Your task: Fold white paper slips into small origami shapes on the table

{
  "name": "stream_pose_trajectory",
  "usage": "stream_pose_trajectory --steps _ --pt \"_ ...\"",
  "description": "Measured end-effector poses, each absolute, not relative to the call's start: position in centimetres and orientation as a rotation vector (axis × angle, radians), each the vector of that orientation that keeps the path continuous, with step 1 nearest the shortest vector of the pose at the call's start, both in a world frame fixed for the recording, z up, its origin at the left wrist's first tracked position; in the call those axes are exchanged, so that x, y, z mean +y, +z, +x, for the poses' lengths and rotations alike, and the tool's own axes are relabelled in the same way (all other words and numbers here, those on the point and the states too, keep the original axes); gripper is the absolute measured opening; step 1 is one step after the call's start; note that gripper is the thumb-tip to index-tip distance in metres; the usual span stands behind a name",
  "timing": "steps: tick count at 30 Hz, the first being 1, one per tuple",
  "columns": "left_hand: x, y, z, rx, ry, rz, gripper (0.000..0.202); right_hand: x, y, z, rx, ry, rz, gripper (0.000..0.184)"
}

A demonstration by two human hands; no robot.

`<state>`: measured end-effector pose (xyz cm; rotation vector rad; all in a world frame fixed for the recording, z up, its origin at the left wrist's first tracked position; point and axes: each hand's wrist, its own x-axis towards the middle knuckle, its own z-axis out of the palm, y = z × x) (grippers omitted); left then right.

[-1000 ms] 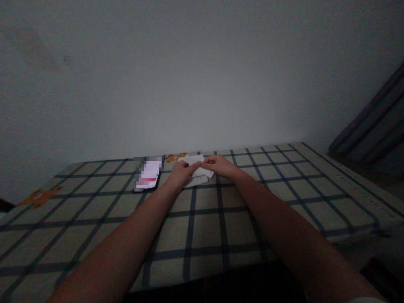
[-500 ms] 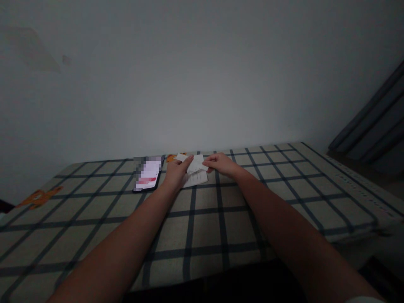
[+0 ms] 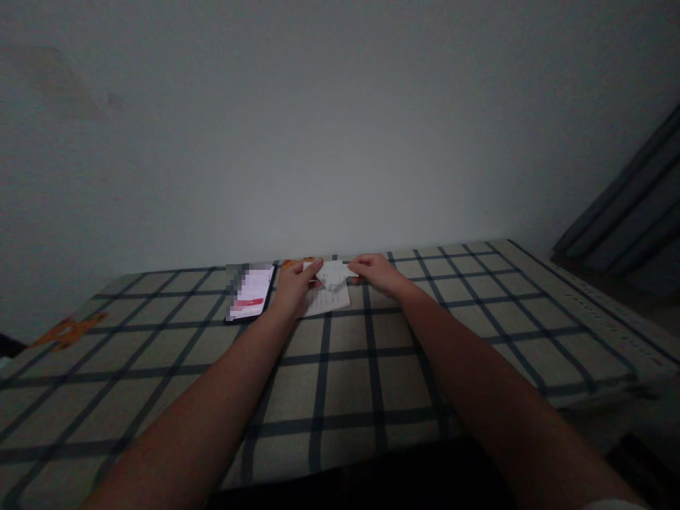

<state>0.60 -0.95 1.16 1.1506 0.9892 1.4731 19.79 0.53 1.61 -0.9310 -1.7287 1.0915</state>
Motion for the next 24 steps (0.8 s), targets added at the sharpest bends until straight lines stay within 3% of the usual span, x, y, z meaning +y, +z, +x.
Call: stream_pose_trajectory --steps 18,24 --pt "-0.5 0.3 0.3 0.958 1.152 1.360 0.035 2.2 0.7 20.6 -1.268 1.294 -0.765 0.024" --pt "-1.0 0.5 0.7 0.881 1.098 1.315 0.027 2.4 0.8 20.7 -1.282 1.265 -0.810 0.027"
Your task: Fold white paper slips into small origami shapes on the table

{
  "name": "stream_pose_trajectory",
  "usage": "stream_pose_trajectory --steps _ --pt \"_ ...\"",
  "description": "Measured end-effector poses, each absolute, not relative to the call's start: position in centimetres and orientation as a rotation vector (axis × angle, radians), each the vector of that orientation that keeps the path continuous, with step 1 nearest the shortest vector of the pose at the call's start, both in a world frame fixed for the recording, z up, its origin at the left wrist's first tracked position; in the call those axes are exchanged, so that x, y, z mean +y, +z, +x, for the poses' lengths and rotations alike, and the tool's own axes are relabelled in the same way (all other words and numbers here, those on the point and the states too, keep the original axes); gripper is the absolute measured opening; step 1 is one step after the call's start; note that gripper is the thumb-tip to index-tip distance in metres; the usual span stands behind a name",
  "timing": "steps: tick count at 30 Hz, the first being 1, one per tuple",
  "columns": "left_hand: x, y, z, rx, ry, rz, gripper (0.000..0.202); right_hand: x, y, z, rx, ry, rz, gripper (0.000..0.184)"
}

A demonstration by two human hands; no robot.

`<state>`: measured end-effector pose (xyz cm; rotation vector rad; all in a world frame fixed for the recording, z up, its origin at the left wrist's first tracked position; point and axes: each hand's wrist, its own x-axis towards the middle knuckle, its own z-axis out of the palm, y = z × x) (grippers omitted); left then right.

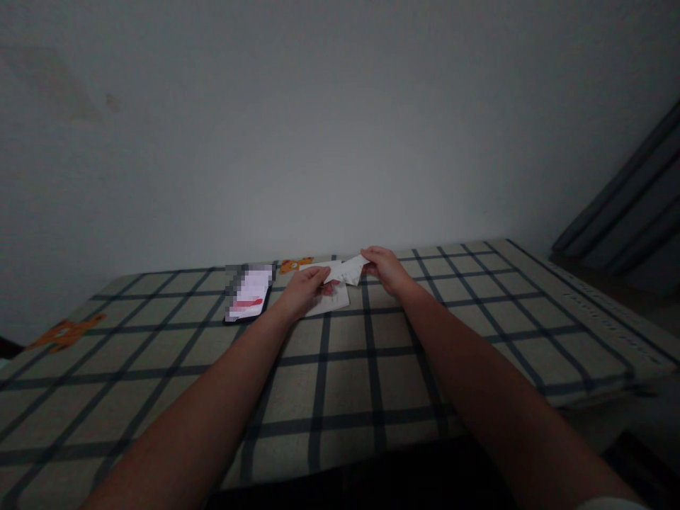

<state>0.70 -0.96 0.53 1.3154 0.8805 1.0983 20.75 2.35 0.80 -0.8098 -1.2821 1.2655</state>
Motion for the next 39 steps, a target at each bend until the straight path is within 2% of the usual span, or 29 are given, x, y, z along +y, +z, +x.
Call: stream_pose_trajectory --steps 4,11,18,24,35,37,39 --pt "-1.2 0.2 0.7 0.922 1.058 1.455 0.022 2.1 0.6 20.5 -1.466 1.203 -0.861 0.029" --pt "-1.7 0.7 0.5 1.084 0.998 1.622 0.025 1.4 0.8 19.6 -1.604 1.199 -0.824 0.030" --pt "-1.7 0.6 0.5 1.067 1.030 1.504 0.023 0.6 1.3 19.5 -1.598 1.308 -0.843 0.032" --pt "-1.7 0.4 0.6 1.039 0.990 1.474 0.024 0.4 1.3 19.5 -1.708 1.181 -0.904 0.029" --pt "-1.2 -0.1 0.8 0.945 1.021 1.368 0.022 0.8 1.0 19.5 -1.534 1.373 -0.804 0.026" --pt "-1.2 0.0 0.8 0.915 1.055 1.334 0.021 0.5 1.4 19.5 -1.534 1.387 -0.786 0.029" --pt "-1.1 0.1 0.9 0.894 1.066 1.329 0.022 0.3 1.7 19.6 -1.561 1.409 -0.751 0.042"
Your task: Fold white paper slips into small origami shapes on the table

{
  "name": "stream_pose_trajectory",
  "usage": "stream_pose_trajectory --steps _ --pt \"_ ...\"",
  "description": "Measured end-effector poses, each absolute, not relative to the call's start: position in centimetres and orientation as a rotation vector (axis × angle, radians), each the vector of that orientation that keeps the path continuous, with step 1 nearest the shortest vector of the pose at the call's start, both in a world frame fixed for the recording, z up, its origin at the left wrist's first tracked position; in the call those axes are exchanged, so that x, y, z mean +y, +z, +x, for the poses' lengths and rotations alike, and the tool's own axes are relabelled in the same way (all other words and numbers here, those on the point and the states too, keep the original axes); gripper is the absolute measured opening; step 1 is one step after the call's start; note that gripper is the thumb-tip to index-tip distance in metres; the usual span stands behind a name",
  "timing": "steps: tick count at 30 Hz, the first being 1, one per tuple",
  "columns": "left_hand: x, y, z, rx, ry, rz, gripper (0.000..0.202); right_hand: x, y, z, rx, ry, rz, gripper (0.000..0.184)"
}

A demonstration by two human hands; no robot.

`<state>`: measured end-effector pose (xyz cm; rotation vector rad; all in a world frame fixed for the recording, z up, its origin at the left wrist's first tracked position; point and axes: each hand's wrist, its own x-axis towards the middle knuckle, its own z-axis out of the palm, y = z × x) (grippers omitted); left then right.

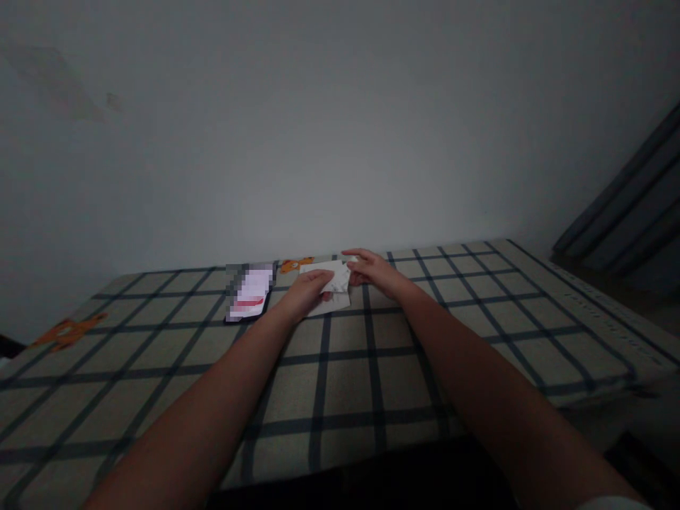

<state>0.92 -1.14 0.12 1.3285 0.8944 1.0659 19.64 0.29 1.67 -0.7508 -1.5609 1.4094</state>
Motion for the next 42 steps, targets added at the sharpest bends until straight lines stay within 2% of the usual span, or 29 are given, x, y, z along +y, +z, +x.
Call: stream_pose_trajectory --steps 2,9,17,22,28,33,39,42 --pt "-1.2 0.3 1.0 0.888 1.050 1.347 0.024 0.3 1.8 19.7 -1.582 1.409 -0.733 0.044" --pt "-1.6 1.0 1.0 0.876 1.002 1.419 0.027 1.2 1.0 19.8 -1.579 1.329 -0.854 0.028" --pt "-2.2 1.1 1.0 1.052 0.979 1.597 0.042 1.7 0.5 19.8 -1.516 1.237 -0.892 0.031" --pt "-1.9 0.8 0.9 1.088 1.029 1.573 0.034 2.1 0.2 20.0 -1.511 1.141 -0.913 0.032" --pt "-0.9 -0.2 0.5 1.056 1.096 1.474 0.036 1.9 0.3 19.9 -1.535 1.180 -0.871 0.032" --pt "-0.4 -0.6 0.2 0.982 1.140 1.423 0.029 1.8 0.3 19.9 -1.563 1.355 -0.822 0.023" --pt "-0.4 -0.4 0.3 0.941 1.184 1.405 0.035 1.7 0.6 19.9 -1.496 1.373 -0.826 0.014" --pt "-0.6 -0.2 0.4 0.897 1.170 1.372 0.030 1.7 0.7 19.9 -1.468 1.350 -0.841 0.011"
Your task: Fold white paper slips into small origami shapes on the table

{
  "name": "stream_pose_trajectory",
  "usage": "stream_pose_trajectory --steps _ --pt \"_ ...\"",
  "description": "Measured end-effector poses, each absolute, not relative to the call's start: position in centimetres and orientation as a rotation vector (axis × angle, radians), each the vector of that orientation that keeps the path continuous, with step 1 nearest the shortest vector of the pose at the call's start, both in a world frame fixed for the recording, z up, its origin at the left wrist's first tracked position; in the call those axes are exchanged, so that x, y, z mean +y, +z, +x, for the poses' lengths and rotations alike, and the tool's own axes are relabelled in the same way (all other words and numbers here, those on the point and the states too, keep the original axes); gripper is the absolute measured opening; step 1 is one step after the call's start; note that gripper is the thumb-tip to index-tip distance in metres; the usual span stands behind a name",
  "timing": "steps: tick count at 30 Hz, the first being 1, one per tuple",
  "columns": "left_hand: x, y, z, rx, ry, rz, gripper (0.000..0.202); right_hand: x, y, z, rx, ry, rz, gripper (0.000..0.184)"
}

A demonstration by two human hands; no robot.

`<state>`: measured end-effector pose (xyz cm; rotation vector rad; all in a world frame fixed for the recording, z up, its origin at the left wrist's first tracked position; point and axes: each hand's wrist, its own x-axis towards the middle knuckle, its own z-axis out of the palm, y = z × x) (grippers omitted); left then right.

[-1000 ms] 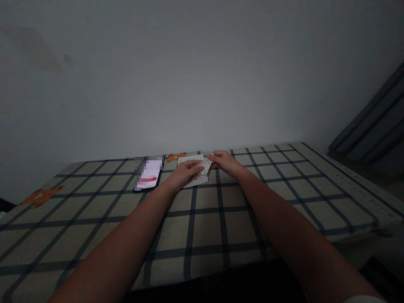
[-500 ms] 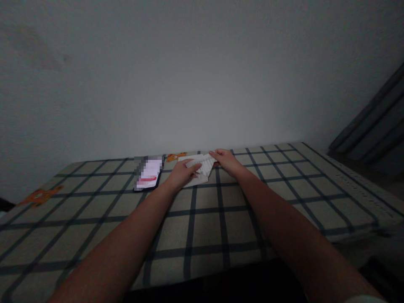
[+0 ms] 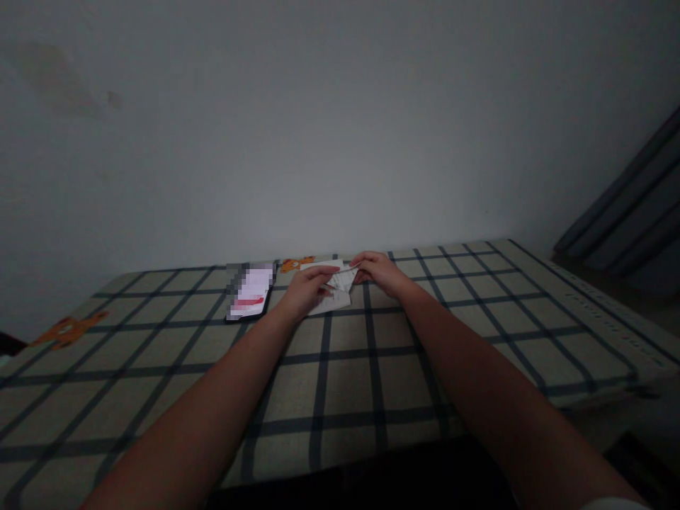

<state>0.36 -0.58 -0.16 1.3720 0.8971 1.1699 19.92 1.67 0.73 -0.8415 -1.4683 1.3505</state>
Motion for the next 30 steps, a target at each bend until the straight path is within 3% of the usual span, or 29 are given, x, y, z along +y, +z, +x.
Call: stream_pose_trajectory --steps 5,9,12,16,18,24,30 --pt "-0.9 0.4 0.7 0.790 1.196 1.242 0.030 1.8 0.4 20.3 -1.468 1.356 -0.762 0.013" --pt "-1.1 0.4 0.8 0.971 1.214 1.391 0.032 1.9 0.2 20.6 -1.534 1.293 -0.694 0.016" --pt "-1.3 0.4 0.7 1.034 1.246 1.535 0.042 1.8 0.3 20.4 -1.543 1.263 -0.736 0.017" --pt "-1.2 0.8 0.6 1.042 1.398 1.598 0.058 1.7 0.6 20.1 -1.519 1.316 -0.695 0.038" --pt "-1.2 0.9 0.6 1.020 1.435 1.547 0.064 1.6 0.6 20.1 -1.516 1.302 -0.673 0.041" --pt "-0.7 0.4 0.7 0.923 1.407 1.314 0.039 1.8 0.6 20.3 -1.478 1.303 -0.710 0.037" --pt "-0.6 0.2 0.5 0.872 1.366 1.212 0.043 2.2 0.5 20.3 -1.452 1.314 -0.758 0.025"
